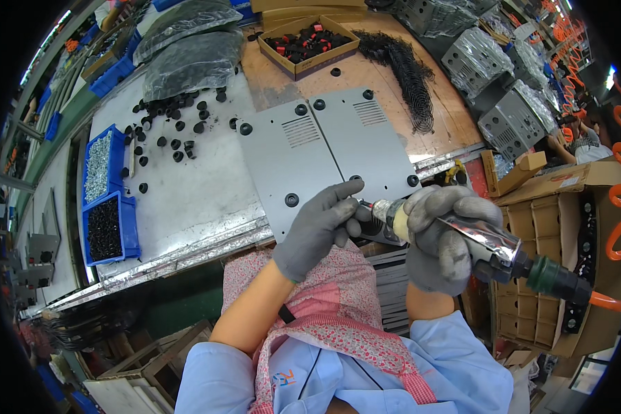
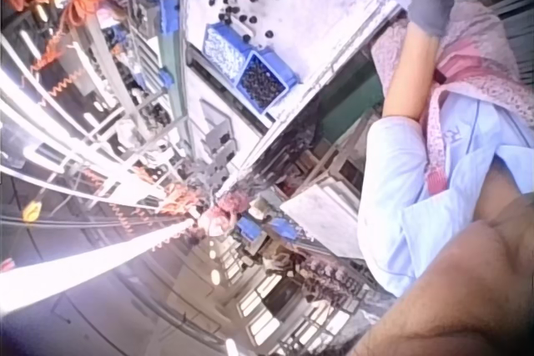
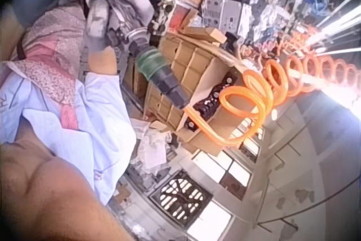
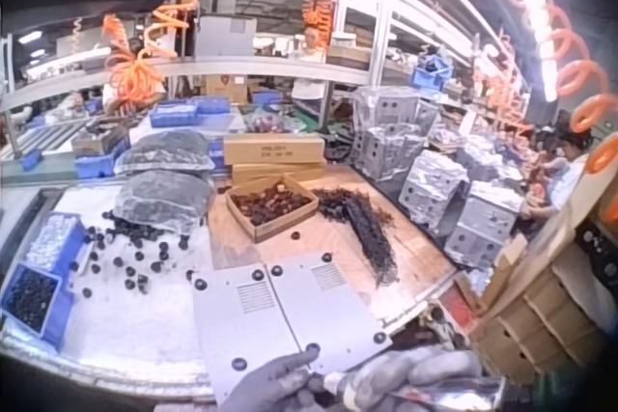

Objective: The person assembles an electronic device chassis by installing internal cooling fans and other components, securing them with screws using an electric screwdriver.

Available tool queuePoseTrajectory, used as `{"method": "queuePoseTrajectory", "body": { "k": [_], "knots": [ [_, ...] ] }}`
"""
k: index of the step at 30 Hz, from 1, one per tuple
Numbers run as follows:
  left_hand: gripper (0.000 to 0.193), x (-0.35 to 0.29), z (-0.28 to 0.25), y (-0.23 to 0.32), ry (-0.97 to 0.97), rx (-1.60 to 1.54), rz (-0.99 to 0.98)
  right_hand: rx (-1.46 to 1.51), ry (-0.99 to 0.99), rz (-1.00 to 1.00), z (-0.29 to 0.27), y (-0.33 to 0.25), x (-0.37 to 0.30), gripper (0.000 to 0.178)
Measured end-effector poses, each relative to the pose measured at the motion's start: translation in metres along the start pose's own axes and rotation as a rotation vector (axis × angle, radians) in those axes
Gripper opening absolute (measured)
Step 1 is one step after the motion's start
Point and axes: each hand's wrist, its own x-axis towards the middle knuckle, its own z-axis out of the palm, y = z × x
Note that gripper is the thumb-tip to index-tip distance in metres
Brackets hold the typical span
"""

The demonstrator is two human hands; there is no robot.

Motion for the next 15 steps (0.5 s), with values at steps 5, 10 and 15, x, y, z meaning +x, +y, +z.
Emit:
{"method": "queuePoseTrajectory", "body": {
  "k": [5, 10, 15],
  "knots": [
    [0.032, 0.011, -0.006, 0.013, 0.283, 0.837, 0.190, 0.031, 0.024, -0.051, -0.008, 0.001, 0.005, 0.040],
    [0.027, 0.040, 0.002, 0.008, 0.344, 1.681, 0.369, 0.032, 0.157, -0.002, -0.004, 0.001, 0.004, 0.041],
    [0.022, 0.043, 0.004, 0.005, 0.228, 1.697, 0.297, -0.003, 0.142, 0.013, -0.016, 0.003, 0.001, 0.039]
  ]
}}
